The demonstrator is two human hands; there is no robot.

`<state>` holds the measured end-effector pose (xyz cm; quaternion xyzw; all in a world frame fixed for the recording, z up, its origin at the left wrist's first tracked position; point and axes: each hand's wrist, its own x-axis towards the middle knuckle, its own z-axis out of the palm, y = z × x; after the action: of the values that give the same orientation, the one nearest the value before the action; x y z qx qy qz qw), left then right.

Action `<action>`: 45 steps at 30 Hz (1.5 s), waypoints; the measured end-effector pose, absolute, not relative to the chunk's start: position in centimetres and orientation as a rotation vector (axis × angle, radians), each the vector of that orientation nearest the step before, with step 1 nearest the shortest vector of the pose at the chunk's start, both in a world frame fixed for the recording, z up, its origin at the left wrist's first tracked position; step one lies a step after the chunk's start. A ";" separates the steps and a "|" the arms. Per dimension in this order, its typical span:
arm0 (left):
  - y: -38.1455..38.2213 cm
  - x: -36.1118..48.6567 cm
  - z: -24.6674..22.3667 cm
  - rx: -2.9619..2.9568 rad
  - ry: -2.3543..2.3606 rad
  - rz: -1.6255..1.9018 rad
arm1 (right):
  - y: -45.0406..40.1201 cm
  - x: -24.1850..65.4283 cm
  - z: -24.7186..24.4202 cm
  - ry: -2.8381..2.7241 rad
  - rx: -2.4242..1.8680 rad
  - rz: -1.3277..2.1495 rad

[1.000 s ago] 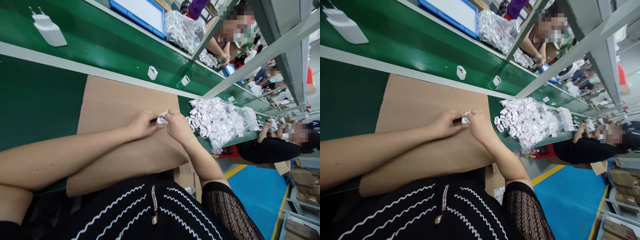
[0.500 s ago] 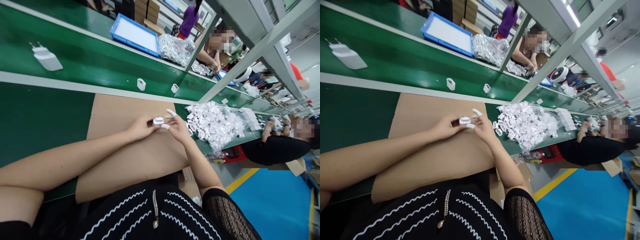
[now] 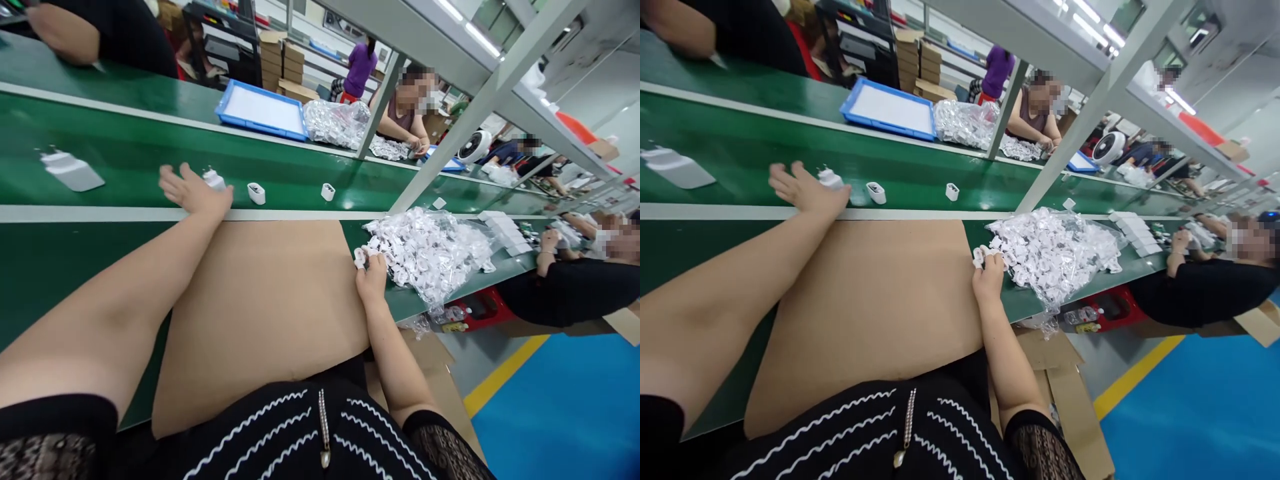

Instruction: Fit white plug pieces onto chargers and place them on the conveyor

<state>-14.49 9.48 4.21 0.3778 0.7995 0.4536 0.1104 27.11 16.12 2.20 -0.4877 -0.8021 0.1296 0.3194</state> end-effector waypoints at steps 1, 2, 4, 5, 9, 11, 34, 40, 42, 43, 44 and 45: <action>9.8 -14.0 4.3 1.182 2.393 1.402 | 16.0 26.9 2.2 -2.028 -1.227 0.464; 10.2 -13.7 4.2 1.273 2.449 1.447 | 15.9 26.7 2.1 -1.947 -1.178 0.601; 11.2 -13.7 4.0 1.509 2.474 1.322 | 15.4 26.2 2.3 -1.799 -1.105 0.901; 11.7 -13.9 3.9 1.609 2.421 1.170 | 15.2 25.9 2.4 -1.732 -1.067 1.049; 12.5 -14.8 4.2 1.627 2.355 0.823 | 14.2 25.5 3.2 -1.529 -0.803 1.512; 11.9 -13.9 4.9 1.594 2.448 0.829 | 14.0 25.5 3.4 -1.467 -0.743 1.642; 1.2 3.5 0.6 1.639 1.704 1.316 | 11.4 23.0 6.3 -1.974 -0.786 1.545; 1.2 3.5 0.6 1.597 1.697 1.309 | 11.0 21.6 6.8 -2.339 -0.712 0.805; 1.2 3.5 0.6 1.607 1.677 1.331 | 11.0 21.3 6.6 -2.431 -0.702 0.709; 1.2 3.5 0.6 1.608 1.673 1.338 | 11.1 21.1 6.3 -2.466 -0.715 0.659; 1.2 3.5 0.6 1.604 1.671 1.343 | 11.2 21.0 6.0 -2.493 -0.728 0.613; 1.3 3.5 0.7 1.597 1.671 1.347 | 11.3 21.0 5.7 -2.513 -0.736 0.574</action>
<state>3.50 1.26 0.68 0.5806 0.6079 0.4898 0.2311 20.99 11.26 5.74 -0.2672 -0.9126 0.2083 0.2286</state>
